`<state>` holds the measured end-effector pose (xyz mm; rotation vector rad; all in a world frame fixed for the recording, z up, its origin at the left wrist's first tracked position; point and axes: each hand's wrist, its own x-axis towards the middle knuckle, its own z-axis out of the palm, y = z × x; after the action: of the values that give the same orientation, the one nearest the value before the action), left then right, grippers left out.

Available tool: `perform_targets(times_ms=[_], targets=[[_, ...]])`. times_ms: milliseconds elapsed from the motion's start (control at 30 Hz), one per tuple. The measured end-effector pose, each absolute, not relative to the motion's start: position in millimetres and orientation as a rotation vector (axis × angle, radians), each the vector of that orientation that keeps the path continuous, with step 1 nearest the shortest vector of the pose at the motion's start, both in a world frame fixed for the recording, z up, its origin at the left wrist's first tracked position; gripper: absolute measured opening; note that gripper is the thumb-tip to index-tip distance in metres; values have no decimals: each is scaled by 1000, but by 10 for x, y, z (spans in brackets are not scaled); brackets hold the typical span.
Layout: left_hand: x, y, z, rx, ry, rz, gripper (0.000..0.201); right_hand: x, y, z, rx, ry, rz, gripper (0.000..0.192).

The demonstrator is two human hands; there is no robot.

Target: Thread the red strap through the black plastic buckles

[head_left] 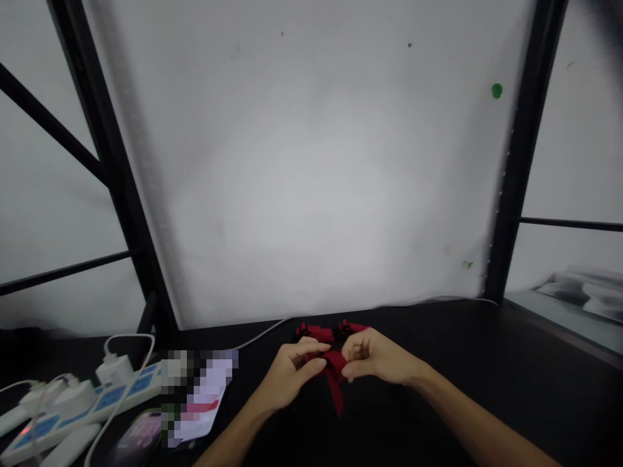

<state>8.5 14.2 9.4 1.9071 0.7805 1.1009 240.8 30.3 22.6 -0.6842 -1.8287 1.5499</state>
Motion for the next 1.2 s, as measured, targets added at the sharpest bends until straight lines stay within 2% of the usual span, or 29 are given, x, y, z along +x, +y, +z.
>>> perform_targets(times_ms=[200, 433, 800, 967, 1100, 1200], targets=[[150, 74, 163, 1788, 668, 1048, 32, 2128, 251, 89, -576, -1536, 1374, 24], [248, 93, -9, 1480, 680, 1236, 33, 2131, 195, 112, -640, -1671, 1093, 20], [357, 20, 99, 1292, 734, 1225, 40, 2178, 160, 193, -696, -1812, 751, 36], [398, 17, 46, 1169, 764, 1218, 42, 2179, 126, 179, -681, -1845, 813, 36], [372, 66, 16, 1226, 723, 1338, 31, 2195, 170, 162, -684, -1817, 874, 36], [309, 133, -1, 1368, 795, 1457, 32, 2159, 228, 111, -790, -1672, 1079, 37]])
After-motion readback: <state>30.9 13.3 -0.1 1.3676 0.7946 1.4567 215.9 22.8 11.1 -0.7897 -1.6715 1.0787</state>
